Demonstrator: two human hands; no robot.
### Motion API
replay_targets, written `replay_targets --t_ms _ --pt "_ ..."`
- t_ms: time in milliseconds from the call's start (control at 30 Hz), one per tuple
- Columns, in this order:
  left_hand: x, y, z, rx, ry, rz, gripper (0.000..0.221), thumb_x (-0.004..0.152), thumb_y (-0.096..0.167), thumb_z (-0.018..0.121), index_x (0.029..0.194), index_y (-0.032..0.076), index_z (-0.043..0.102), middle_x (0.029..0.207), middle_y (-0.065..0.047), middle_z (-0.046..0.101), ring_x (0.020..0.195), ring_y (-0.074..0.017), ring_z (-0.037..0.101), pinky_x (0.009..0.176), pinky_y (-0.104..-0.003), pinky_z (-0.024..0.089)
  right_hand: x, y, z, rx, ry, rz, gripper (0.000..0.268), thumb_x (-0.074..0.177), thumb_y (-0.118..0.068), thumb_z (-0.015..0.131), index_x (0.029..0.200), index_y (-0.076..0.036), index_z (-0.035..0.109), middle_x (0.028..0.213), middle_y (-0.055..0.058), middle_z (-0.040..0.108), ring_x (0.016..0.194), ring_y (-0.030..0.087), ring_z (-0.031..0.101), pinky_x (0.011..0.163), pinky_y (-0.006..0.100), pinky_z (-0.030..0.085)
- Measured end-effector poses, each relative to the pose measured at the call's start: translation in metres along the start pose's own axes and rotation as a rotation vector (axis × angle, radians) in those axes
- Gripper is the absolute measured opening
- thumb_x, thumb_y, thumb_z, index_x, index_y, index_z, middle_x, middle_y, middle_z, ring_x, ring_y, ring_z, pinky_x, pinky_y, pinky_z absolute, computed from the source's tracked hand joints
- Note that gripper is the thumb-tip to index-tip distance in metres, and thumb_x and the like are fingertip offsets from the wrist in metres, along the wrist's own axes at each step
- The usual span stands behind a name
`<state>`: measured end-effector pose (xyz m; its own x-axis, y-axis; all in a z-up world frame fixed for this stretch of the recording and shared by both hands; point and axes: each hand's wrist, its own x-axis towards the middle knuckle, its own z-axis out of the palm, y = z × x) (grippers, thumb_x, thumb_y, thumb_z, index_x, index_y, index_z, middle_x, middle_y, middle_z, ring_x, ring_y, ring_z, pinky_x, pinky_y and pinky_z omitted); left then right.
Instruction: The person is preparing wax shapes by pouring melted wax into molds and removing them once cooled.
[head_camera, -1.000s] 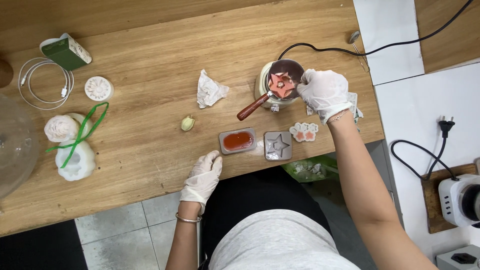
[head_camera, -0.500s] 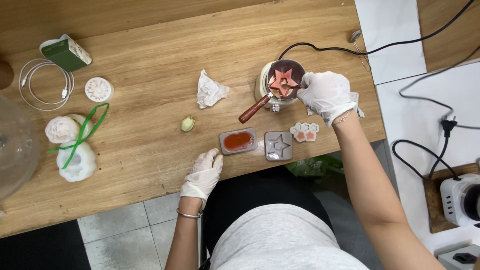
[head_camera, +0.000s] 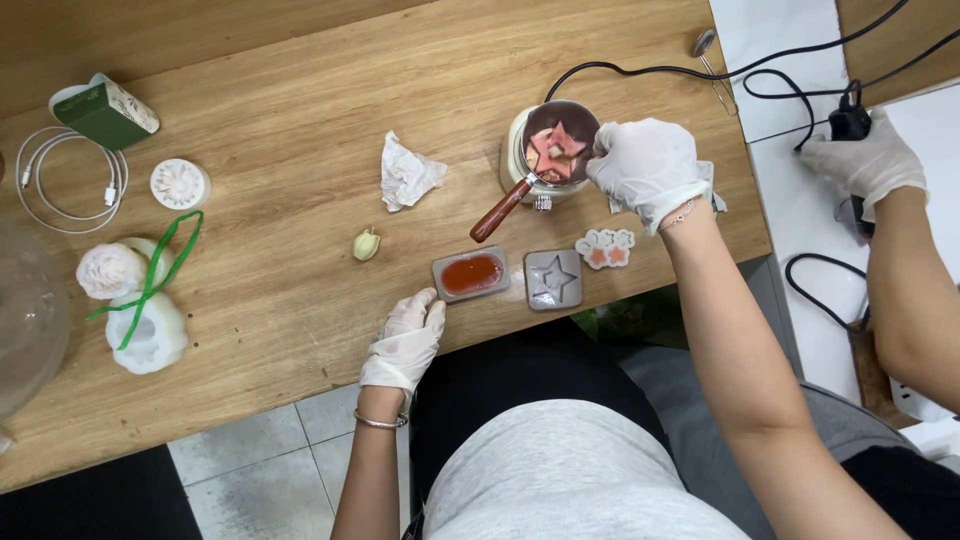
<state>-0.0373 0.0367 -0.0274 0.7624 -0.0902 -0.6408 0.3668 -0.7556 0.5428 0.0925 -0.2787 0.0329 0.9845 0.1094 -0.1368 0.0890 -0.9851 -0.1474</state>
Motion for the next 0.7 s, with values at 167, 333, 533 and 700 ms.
replay_targets --t_ms 167,333,533,700 --pt "0.012 -0.022 0.017 0.051 0.041 0.084 0.049 0.099 0.044 0.049 0.135 0.012 0.060 0.130 -0.018 0.063 0.122 -0.0354 0.060 0.103 -0.044 0.047 -0.004 -0.010 0.010 -0.062 0.131 -0.045 0.031 0.089 -0.044 0.075 0.082 -0.014 0.074 0.070 0.014 0.070 0.070 0.034 0.070 0.061 0.045 0.054" --pt "0.001 -0.008 0.005 0.118 -0.043 0.016 0.052 0.100 0.048 0.046 0.138 0.015 0.058 0.132 -0.017 0.063 0.123 -0.0362 0.059 0.104 -0.045 0.047 -0.015 -0.018 0.040 0.123 0.202 0.084 0.023 0.090 -0.038 0.072 0.086 -0.015 0.073 0.071 0.014 0.071 0.070 0.035 0.070 0.064 0.046 0.054" --pt "-0.005 0.006 0.000 0.196 -0.114 -0.077 0.052 0.100 0.051 0.044 0.138 0.018 0.057 0.137 -0.015 0.061 0.127 -0.0350 0.056 0.107 -0.046 0.044 -0.048 -0.017 0.055 0.419 0.337 0.182 0.028 0.096 -0.032 0.070 0.110 -0.008 0.067 0.085 0.015 0.071 0.084 0.036 0.066 0.079 0.044 0.052" --pt "-0.006 -0.004 0.009 0.179 -0.078 -0.069 0.055 0.099 0.051 0.044 0.140 0.016 0.057 0.140 -0.015 0.060 0.129 -0.0344 0.056 0.109 -0.045 0.044 -0.064 0.068 0.091 0.987 0.421 0.541 0.029 0.098 -0.027 0.068 0.117 -0.006 0.065 0.105 0.010 0.071 0.097 0.020 0.067 0.088 0.035 0.055"
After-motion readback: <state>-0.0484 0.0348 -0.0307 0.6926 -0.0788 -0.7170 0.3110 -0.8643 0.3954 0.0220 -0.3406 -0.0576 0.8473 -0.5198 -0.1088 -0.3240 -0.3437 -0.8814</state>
